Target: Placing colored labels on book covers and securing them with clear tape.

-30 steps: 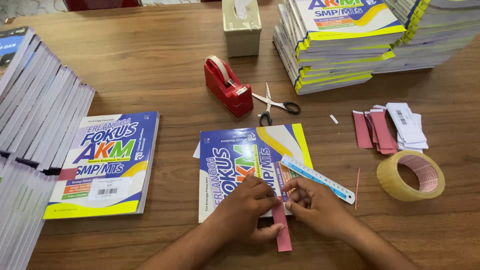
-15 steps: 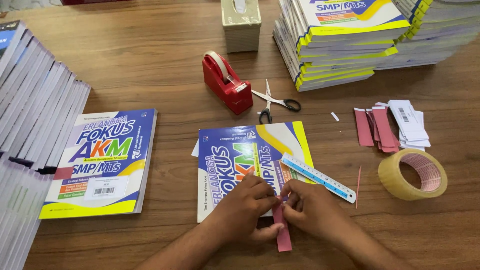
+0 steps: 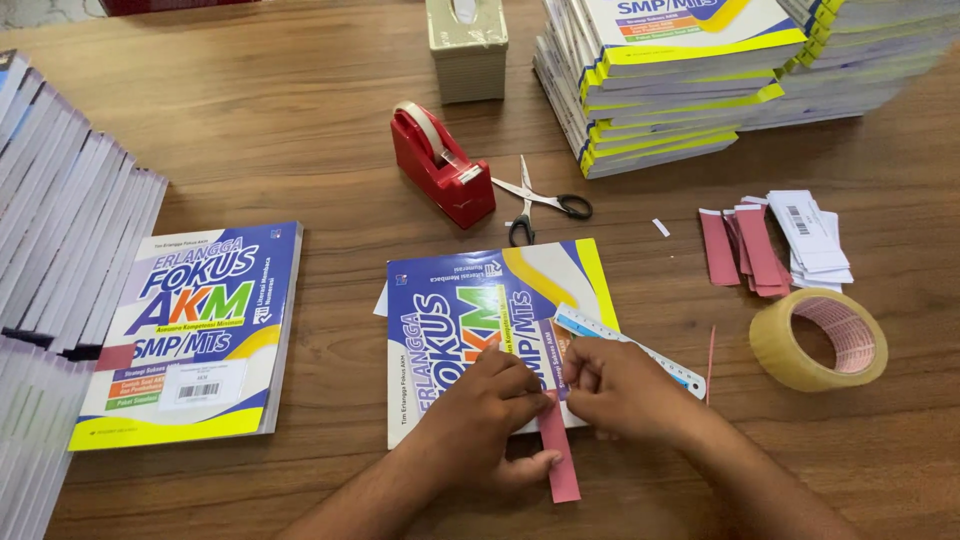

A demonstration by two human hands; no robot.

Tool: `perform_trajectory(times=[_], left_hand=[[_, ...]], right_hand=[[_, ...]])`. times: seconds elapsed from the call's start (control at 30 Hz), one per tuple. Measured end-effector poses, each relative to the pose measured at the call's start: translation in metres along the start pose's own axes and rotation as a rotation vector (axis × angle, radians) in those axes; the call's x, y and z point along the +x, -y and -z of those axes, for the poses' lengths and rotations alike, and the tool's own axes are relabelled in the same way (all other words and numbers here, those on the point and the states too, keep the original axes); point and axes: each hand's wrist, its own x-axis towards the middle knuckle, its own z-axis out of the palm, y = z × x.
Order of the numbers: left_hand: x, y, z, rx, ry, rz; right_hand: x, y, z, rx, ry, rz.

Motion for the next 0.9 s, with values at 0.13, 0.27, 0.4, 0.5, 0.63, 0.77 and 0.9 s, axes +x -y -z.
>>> perform_trajectory(times=[0.13,0.27,0.4,0.5,0.63,0.77,0.9], left_hand=[[0.000,-0.004,0.003,-0.002,0.007,0.014],[0.000,-0.005,0.005,-0.020,0.037,0.069],[-0.003,-0.002,0.000,-0.032,-0.020,0.069],[-0.002,-0.004,0.002,-0.022,-0.022,0.056],[0.004,-0.009,0.007,-0.051,-0.037,0.078],[-0.002,0.002,0.002,-0.053,0.062,0.165],[-0.005,0.016,0.007,0.056,0.203,0.184]], right_hand=[[0.007,-0.007,0.006,0.092,0.078,0.009],[0.002,0.000,0.002,-0.166,0.016,-0.021],[0.007,-0.020,-0.004,-0.567,-0.123,0.069],[0.006,-0.035,0.000,-0.440,-0.149,0.205],[0.022,-0.067,0.023,-0.011,-0.011,0.361],[0.013,-0.071,0.030,-0.260,-0.331,0.553],[0.014,-0.061,0.033,-0.415,-0.407,0.647]])
